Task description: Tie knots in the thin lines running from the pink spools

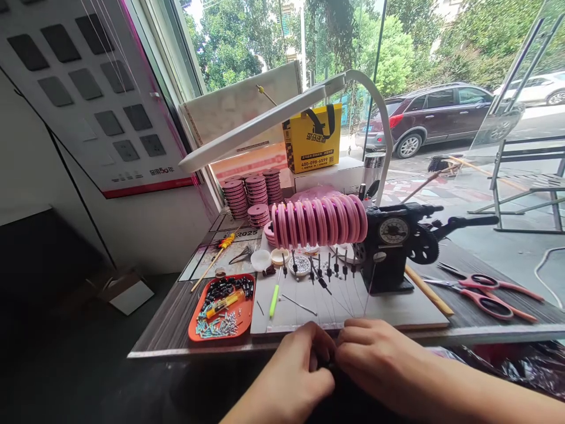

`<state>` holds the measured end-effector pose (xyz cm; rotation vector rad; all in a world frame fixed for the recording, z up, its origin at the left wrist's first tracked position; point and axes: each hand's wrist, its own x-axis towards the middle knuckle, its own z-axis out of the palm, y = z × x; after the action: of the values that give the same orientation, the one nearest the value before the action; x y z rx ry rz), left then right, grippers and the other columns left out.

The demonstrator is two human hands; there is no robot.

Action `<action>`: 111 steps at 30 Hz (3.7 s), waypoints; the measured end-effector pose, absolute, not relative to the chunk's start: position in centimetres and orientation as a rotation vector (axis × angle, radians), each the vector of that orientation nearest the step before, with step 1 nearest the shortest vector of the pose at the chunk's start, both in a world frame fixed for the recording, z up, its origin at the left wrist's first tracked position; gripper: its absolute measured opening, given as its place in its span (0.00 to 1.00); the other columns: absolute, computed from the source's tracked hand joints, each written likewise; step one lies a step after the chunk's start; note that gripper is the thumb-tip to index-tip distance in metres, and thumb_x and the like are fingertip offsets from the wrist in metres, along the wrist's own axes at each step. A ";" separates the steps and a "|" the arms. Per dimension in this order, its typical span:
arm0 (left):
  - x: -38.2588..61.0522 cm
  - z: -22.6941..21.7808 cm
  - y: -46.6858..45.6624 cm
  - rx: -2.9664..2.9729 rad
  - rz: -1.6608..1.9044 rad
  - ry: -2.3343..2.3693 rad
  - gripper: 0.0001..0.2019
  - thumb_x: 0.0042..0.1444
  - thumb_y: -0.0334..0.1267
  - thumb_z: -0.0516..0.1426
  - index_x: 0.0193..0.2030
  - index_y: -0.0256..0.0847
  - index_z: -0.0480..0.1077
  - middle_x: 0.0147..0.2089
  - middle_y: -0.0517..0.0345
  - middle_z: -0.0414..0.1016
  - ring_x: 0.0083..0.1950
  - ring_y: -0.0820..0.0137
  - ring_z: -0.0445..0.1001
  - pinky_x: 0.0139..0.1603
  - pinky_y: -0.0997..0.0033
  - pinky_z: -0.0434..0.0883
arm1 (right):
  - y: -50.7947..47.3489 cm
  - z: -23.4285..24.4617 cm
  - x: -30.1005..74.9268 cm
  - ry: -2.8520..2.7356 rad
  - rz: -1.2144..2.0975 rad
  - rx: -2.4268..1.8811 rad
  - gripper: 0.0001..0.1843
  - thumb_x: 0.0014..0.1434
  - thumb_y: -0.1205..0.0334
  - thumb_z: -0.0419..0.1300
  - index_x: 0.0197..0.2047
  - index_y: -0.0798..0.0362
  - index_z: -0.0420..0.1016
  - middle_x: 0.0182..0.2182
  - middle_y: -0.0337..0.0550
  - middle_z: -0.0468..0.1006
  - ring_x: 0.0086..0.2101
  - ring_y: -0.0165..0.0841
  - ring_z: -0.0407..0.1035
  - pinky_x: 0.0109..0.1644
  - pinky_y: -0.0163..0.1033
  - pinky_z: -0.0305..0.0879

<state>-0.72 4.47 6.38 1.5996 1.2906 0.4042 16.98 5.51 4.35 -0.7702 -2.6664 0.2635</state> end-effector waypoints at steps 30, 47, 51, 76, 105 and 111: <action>-0.3 6.6 4.0 0.776 0.824 1.099 0.13 0.30 0.20 0.55 0.26 0.38 0.65 0.24 0.67 0.64 0.25 0.79 0.64 0.28 0.77 0.68 | 6.8 4.0 17.4 -2.314 0.610 -0.711 0.09 0.53 0.76 0.56 0.26 0.57 0.74 0.22 0.42 0.73 0.24 0.28 0.67 0.28 0.30 0.59; -1.0 4.9 2.5 1.831 1.389 1.210 0.12 0.45 0.22 0.53 0.31 0.44 0.65 0.35 0.62 0.65 0.36 0.71 0.67 0.39 0.70 0.65 | 6.9 4.7 17.8 -2.278 0.775 -0.782 0.07 0.52 0.75 0.57 0.28 0.58 0.75 0.23 0.39 0.72 0.24 0.26 0.65 0.28 0.29 0.59; -0.8 4.5 2.2 2.243 1.373 1.102 0.16 0.46 0.20 0.50 0.36 0.46 0.64 0.38 0.60 0.64 0.37 0.70 0.69 0.39 0.72 0.68 | 6.9 5.0 17.8 -2.268 0.833 -0.809 0.07 0.52 0.75 0.57 0.28 0.58 0.75 0.22 0.37 0.70 0.23 0.25 0.63 0.27 0.28 0.56; -1.1 1.8 3.2 3.070 1.763 0.874 0.14 0.47 0.17 0.52 0.31 0.42 0.69 0.37 0.58 0.66 0.37 0.74 0.72 0.34 0.81 0.74 | 6.6 5.1 17.9 -2.209 0.872 -0.897 0.05 0.54 0.68 0.58 0.29 0.56 0.76 0.24 0.37 0.73 0.26 0.28 0.65 0.32 0.31 0.61; 0.0 3.1 2.1 1.591 1.471 1.047 0.16 0.41 0.19 0.54 0.33 0.45 0.68 0.40 0.60 0.62 0.34 0.75 0.65 0.31 0.77 0.68 | 6.6 5.0 17.6 -2.238 0.812 -0.767 0.08 0.51 0.75 0.57 0.27 0.58 0.76 0.22 0.40 0.71 0.24 0.27 0.64 0.28 0.29 0.58; -0.3 2.1 2.6 2.801 1.772 1.020 0.17 0.47 0.13 0.48 0.30 0.40 0.67 0.40 0.58 0.61 0.35 0.75 0.67 0.32 0.79 0.71 | 6.7 5.0 17.9 -2.209 0.857 -0.804 0.07 0.55 0.68 0.57 0.28 0.58 0.75 0.22 0.38 0.71 0.23 0.26 0.62 0.27 0.29 0.56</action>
<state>-0.28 2.63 2.12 2.8010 1.0199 1.7721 17.86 6.70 4.96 -0.8040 -2.2089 0.8566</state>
